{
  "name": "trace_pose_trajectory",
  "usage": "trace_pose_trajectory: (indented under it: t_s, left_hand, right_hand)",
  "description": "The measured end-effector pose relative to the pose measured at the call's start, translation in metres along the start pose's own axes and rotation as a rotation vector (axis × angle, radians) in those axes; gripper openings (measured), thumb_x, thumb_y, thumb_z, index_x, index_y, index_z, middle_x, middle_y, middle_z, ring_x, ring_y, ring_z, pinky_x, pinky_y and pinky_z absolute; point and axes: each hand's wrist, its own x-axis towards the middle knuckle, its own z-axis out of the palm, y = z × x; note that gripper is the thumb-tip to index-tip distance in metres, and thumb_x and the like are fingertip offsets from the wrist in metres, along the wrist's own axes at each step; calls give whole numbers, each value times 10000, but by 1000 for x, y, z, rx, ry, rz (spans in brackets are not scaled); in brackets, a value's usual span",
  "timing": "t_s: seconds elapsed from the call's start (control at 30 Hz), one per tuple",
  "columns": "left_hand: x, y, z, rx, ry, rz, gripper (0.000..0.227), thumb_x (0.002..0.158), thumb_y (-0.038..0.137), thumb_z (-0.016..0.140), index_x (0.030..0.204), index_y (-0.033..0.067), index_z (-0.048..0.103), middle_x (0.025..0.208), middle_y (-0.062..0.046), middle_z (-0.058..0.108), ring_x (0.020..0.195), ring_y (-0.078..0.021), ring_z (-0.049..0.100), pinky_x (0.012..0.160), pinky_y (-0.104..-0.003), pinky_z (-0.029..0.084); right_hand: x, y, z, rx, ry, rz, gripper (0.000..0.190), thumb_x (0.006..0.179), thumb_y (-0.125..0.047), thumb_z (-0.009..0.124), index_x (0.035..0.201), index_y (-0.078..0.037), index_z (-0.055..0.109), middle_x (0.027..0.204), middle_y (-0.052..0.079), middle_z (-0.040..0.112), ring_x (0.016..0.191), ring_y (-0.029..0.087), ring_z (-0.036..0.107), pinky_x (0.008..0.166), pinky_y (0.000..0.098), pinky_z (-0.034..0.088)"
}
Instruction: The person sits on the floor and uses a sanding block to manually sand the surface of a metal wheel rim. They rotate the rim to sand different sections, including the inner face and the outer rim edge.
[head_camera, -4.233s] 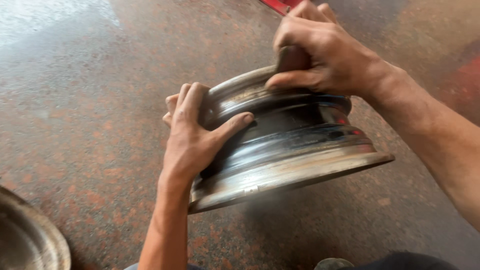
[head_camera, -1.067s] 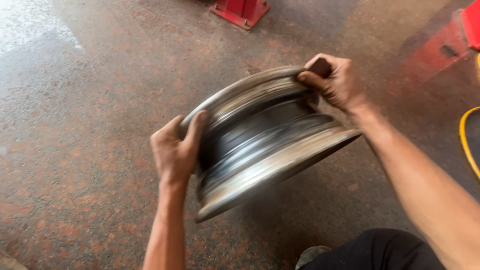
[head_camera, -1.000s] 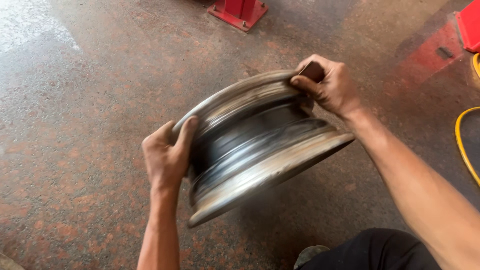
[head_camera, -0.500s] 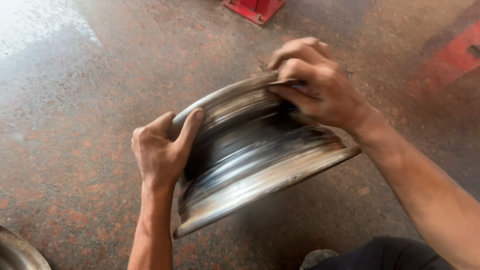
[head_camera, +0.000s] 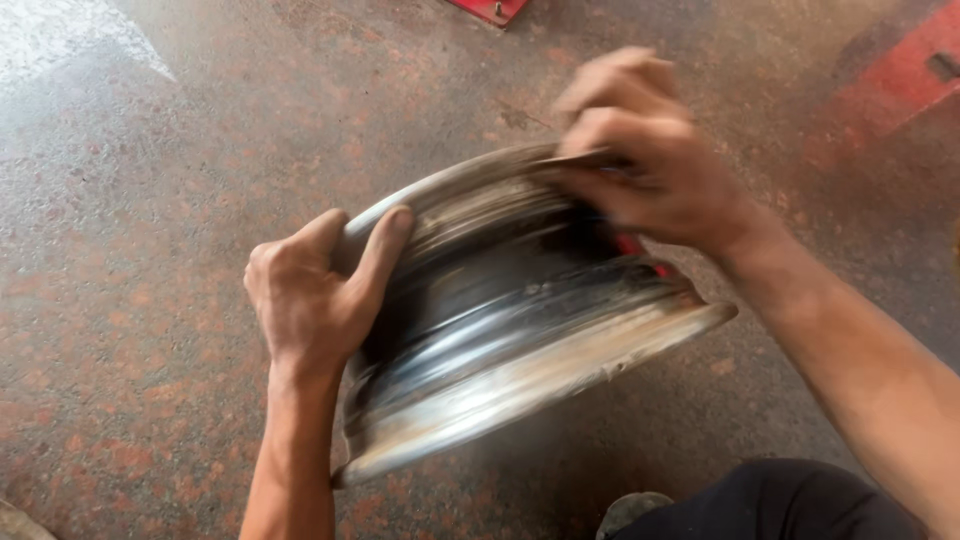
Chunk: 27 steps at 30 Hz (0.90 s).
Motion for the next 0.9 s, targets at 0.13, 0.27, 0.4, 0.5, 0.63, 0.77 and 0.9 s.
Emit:
trace_pose_trajectory:
  t_s: [0.13,0.27,0.4,0.5,0.63,0.77,0.9]
  left_hand:
    - [-3,-3,-2,-22,8,-29,557,975,518,716,606,112,618,457,7,546,358,-82,466,357,-300,347]
    - [-4,-2,2,-21,7,3,562,980,512,722,607,107,608,463,4,542,362,-86,455,368,-300,334]
    - [-4,-7,-4,-52,16,-33,567,966,506,731,597,97,596,461,-1,530,374,-89,443,369,-303,311]
    - [-5,-11,-10,-64,-5,-68,553,956,471,737,591,78,601,449,-27,527,374,-104,428,372,-324,297]
    - [-5,2,-23,-416,-89,-203,305,942,396,684,888,97,712,671,34,699,494,-75,634,380,-316,472]
    - [-9,30,-53,-101,-136,-164,307,1041,276,618,1051,-25,683,879,-178,678,758,-231,623,649,-385,512]
    - [-10,61,-59,-84,-209,-86,367,1020,256,578,1292,11,610,1239,-175,621,1069,-227,621,870,-391,570]
  right_hand:
    - [-33,-7,-8,363,47,688,212,888,-392,781,833,-251,633,987,-86,611,986,125,540,895,347,501]
    - [2,-3,0,89,-15,18,197,1018,-293,790,931,-183,653,1076,-17,640,1183,183,504,1093,387,388]
    - [15,-2,8,76,8,-35,192,944,-268,811,904,-170,651,1092,0,639,1162,210,519,1048,455,412]
    - [-23,-13,7,216,105,302,229,1001,-290,777,942,-157,601,1078,-27,602,1047,132,570,950,363,549]
    - [-45,-21,3,217,77,552,195,1027,-278,726,999,-120,616,992,-21,640,894,91,645,771,287,582]
    - [-30,-34,7,238,-50,701,228,1002,-261,687,1059,-101,535,945,28,579,796,130,597,699,318,594]
    - [-25,-41,8,95,40,390,195,1030,-196,714,1079,-73,571,1040,56,630,964,187,636,876,347,630]
